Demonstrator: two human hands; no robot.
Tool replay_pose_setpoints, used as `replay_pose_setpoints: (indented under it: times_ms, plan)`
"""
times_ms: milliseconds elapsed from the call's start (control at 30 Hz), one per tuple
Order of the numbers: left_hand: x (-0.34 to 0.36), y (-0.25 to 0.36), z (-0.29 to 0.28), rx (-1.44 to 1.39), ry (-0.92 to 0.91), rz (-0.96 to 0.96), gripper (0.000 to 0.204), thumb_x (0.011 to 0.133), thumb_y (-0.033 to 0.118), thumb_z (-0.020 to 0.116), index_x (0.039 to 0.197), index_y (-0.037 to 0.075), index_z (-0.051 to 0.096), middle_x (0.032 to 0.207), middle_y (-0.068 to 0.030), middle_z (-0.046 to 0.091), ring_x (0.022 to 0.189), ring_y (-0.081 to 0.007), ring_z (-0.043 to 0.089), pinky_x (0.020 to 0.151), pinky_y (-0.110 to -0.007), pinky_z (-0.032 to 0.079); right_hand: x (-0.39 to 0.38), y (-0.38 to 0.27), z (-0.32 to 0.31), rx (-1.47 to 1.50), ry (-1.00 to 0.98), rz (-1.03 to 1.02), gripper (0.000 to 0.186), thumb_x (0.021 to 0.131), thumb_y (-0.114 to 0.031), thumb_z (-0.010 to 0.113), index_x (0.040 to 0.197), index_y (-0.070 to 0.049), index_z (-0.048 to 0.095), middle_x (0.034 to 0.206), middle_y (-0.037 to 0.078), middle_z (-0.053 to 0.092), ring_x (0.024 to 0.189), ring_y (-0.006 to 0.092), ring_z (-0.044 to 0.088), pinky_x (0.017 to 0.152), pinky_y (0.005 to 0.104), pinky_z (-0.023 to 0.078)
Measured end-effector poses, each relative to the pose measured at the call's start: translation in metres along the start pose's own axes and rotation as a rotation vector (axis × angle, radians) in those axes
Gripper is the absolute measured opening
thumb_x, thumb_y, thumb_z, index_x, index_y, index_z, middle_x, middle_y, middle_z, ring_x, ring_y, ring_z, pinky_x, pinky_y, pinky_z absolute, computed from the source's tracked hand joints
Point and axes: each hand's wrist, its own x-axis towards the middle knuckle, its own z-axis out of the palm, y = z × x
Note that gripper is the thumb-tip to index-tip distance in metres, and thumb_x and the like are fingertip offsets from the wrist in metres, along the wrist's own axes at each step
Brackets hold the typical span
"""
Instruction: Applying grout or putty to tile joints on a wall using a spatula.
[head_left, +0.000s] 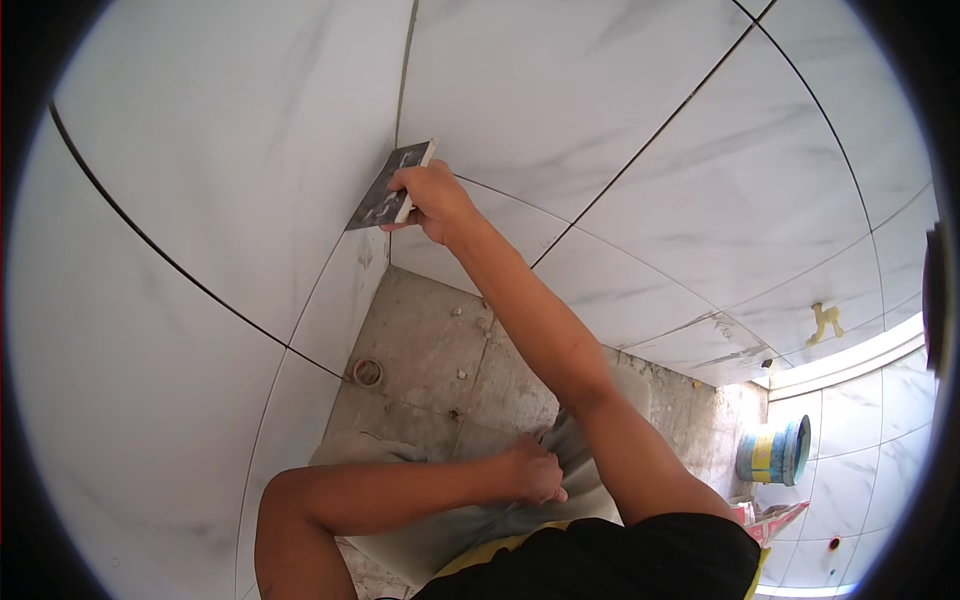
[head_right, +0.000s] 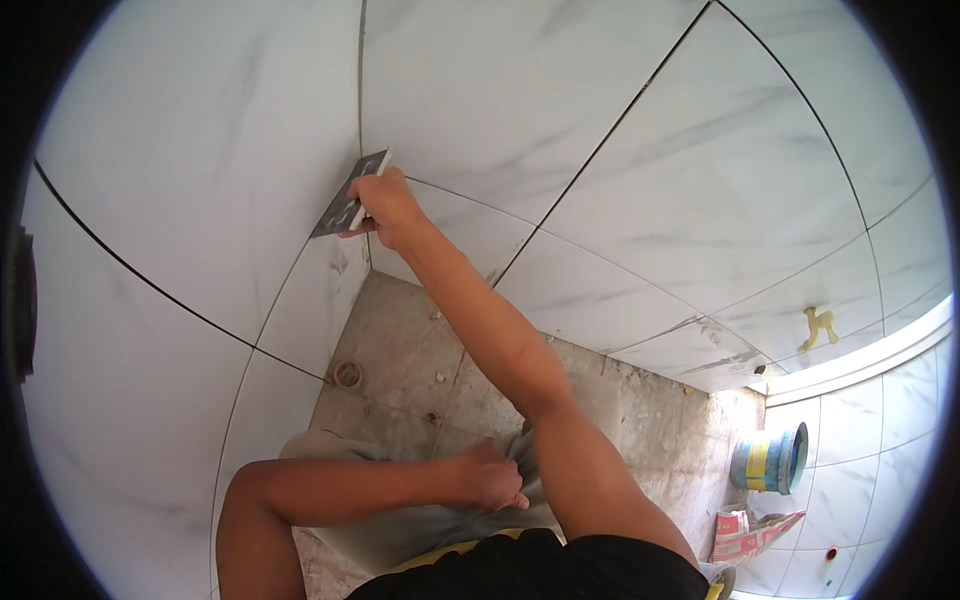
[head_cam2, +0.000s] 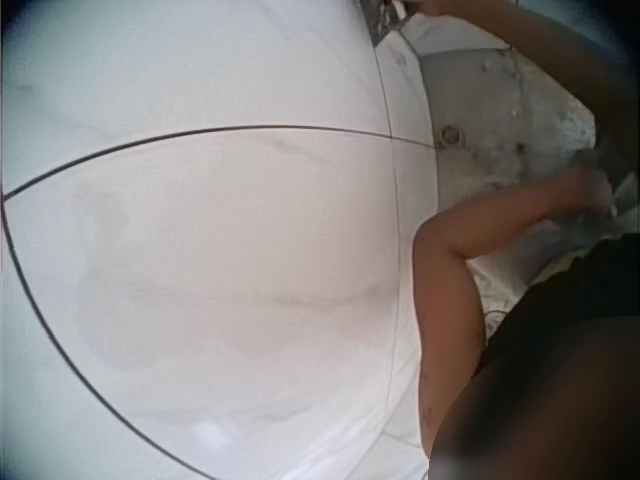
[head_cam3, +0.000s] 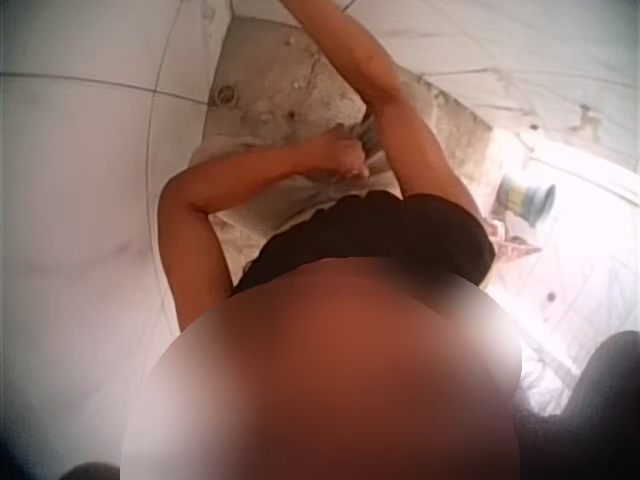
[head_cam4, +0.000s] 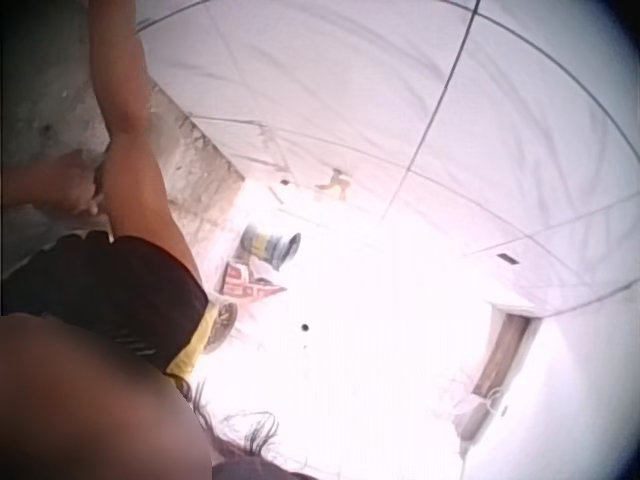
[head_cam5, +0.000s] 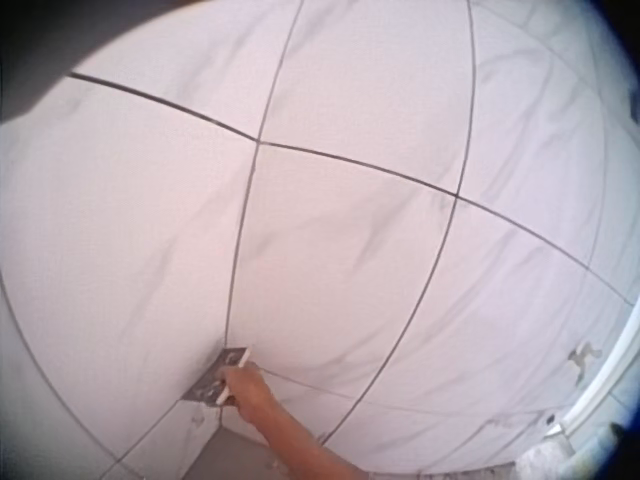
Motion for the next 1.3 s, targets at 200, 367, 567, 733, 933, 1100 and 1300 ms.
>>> replay_pose_setpoints:
  times_ms: [200,367,567,733,933,1100,1300]
  plan:
    - [0.002,-0.001,-0.002,0.006,-0.062,0.007,0.056,0.102,0.046,0.045,0.074,0.005,0.07,0.08,-0.0176,0.071,0.079,-0.0409,0.068,0.071,-0.052,0.048,0.012,0.007,-0.01,0.012,-0.018,0.054,0.021,0.087,-0.003,0.058,0.105,0.008,0.055,0.097,0.017,0.06,0.078,0.0283,0.067,0.066,0.0459,0.064]
    - [0.0,-0.006,-0.004,-0.052,-0.097,-0.059,0.058,0.103,0.048,0.042,0.077,0.004,0.07,0.078,-0.0161,0.07,0.082,-0.0414,0.067,0.074,-0.053,0.048,0.011,0.002,-0.017,-0.005,0.011,0.007,0.024,0.087,-0.006,0.06,0.106,0.009,0.055,0.097,0.016,0.06,0.076,0.027,0.066,0.064,0.0469,0.062]
    - [-0.006,-0.005,-0.021,-0.005,-0.071,-0.132,0.058,0.102,0.049,0.042,0.079,0.004,0.071,0.081,-0.0158,0.071,0.083,-0.0399,0.068,0.077,-0.054,0.048,-0.007,-0.032,-0.011,-0.062,0.025,-0.148,0.026,0.087,-0.006,0.06,0.106,0.01,0.054,0.091,0.017,0.061,0.07,0.0281,0.065,0.058,0.0458,0.06]
    - [0.001,-0.01,-0.014,0.015,-0.089,-0.121,0.054,0.101,0.048,0.045,0.081,0.006,0.074,0.083,-0.0147,0.072,0.089,-0.0384,0.068,0.078,-0.054,0.049,0.002,-0.019,-0.005,-0.123,0.084,-0.137,0.022,0.086,-0.004,0.059,0.1,0.013,0.056,0.087,0.019,0.062,0.067,0.0292,0.065,0.054,0.0443,0.06]
    - [0.005,-0.01,-0.014,0.013,-0.124,-0.133,0.051,0.099,0.048,0.048,0.086,0.009,0.077,0.087,-0.014,0.073,0.093,-0.037,0.07,0.08,-0.052,0.05,0.002,-0.033,0.002,-0.191,0.03,-0.105,0.02,0.086,-0.004,0.058,0.097,0.013,0.056,0.086,0.019,0.062,0.065,0.0293,0.066,0.054,0.0439,0.061]
    - [0.005,-0.011,-0.011,0.02,-0.105,-0.101,0.05,0.099,0.048,0.049,0.086,0.009,0.077,0.087,-0.014,0.073,0.09,-0.0362,0.07,0.078,-0.051,0.049,-0.002,-0.059,0.006,-0.141,0.04,-0.099,0.02,0.086,-0.005,0.059,0.097,0.012,0.057,0.082,0.018,0.062,0.064,0.0285,0.066,0.055,0.0433,0.062]
    - [0.002,-0.011,-0.012,0.045,-0.065,-0.106,0.055,0.101,0.047,0.045,0.078,0.007,0.074,0.079,-0.0149,0.071,0.08,-0.0383,0.069,0.075,-0.05,0.049,0.012,0.005,0.001,-0.132,0.05,0.0,0.021,0.086,-0.006,0.059,0.097,0.012,0.056,0.088,0.018,0.061,0.066,0.0281,0.065,0.056,0.0431,0.062]
